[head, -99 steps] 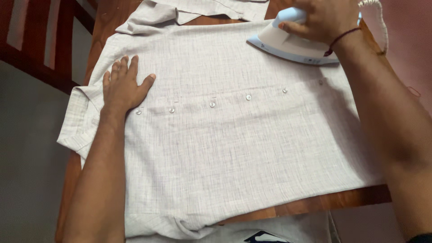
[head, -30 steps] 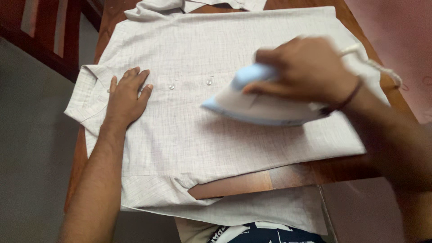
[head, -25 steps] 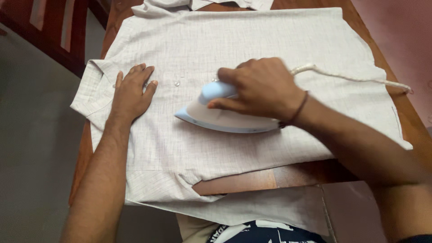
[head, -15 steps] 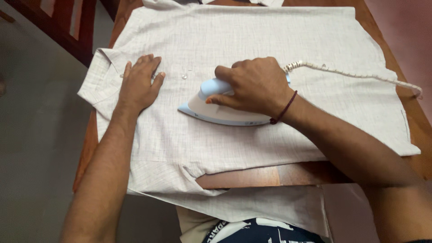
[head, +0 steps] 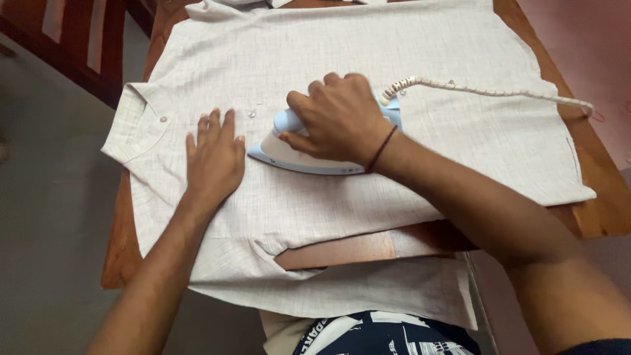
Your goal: The person irons a white shirt laid out on a wooden table. They use a handheld electric iron to smooth the front placket, chest, and body of the shirt, moving the iron back and forth while holding the fabric steady with the other hand.
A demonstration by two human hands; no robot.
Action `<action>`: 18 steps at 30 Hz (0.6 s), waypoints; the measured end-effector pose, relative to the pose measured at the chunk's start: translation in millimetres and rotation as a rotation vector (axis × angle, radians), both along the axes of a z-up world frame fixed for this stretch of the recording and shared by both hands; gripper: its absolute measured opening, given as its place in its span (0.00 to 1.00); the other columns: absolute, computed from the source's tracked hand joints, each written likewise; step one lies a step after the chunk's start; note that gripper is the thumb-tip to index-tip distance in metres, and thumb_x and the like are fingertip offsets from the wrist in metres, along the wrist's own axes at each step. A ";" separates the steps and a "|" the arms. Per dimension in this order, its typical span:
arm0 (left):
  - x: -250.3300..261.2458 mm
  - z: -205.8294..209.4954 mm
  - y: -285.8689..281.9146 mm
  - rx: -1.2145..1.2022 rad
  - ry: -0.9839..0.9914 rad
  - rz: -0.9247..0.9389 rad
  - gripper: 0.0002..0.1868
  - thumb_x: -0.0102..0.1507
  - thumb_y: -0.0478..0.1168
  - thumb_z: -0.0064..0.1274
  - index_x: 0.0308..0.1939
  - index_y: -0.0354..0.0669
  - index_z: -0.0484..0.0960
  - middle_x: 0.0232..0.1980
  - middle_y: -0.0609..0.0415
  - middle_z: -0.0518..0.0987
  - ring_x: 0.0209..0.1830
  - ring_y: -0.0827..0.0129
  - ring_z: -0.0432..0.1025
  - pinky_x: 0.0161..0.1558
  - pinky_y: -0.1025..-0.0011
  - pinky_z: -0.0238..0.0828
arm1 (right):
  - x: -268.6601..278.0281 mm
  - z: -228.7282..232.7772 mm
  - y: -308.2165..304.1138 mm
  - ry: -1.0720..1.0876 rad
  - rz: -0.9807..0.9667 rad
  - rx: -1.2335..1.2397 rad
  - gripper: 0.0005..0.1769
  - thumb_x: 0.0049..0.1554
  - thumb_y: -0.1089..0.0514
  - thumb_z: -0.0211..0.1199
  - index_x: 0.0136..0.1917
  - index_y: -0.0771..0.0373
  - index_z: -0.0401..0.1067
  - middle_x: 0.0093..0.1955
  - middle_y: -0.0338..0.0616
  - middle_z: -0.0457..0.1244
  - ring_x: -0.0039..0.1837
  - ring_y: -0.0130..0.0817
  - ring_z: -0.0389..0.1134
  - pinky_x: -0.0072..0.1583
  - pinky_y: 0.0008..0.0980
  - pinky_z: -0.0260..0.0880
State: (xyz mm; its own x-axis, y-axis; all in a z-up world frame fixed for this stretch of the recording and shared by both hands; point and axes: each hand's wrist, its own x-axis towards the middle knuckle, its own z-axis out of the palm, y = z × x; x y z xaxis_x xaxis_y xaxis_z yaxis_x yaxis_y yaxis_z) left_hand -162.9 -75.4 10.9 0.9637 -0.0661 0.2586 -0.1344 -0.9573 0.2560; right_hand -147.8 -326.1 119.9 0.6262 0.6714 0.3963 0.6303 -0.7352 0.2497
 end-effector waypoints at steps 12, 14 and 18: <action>-18.2 7.9 22.5 0.065 0.089 0.063 0.34 0.67 0.64 0.38 0.78 0.67 0.61 0.82 0.42 0.52 0.81 0.46 0.45 0.74 0.38 0.33 | 14.9 -4.0 -22.1 0.066 -0.100 0.081 0.33 0.58 0.26 0.61 0.37 0.58 0.75 0.20 0.39 0.63 0.20 0.29 0.61 0.24 0.32 0.59; -17.8 7.9 23.8 0.069 0.104 0.088 0.35 0.67 0.66 0.37 0.77 0.69 0.61 0.81 0.42 0.52 0.81 0.46 0.44 0.74 0.38 0.32 | 22.9 -5.2 -30.1 0.068 -0.170 0.077 0.33 0.59 0.25 0.60 0.37 0.58 0.75 0.20 0.37 0.62 0.19 0.27 0.60 0.24 0.30 0.57; -16.2 3.3 26.7 0.065 0.102 0.100 0.36 0.67 0.68 0.37 0.77 0.69 0.61 0.81 0.41 0.52 0.82 0.47 0.44 0.74 0.38 0.32 | 26.7 -8.2 -46.3 -0.015 -0.214 0.082 0.33 0.59 0.25 0.60 0.36 0.56 0.75 0.20 0.36 0.61 0.20 0.25 0.57 0.24 0.27 0.54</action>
State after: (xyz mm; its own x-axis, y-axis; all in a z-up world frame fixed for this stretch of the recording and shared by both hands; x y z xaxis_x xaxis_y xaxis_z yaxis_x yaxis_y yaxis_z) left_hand -179.1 -48.7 14.2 0.9874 0.0182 0.1570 -0.0138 -0.9796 0.2007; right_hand -121.2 -372.3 111.7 0.7448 0.4888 0.4542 0.4543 -0.8700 0.1914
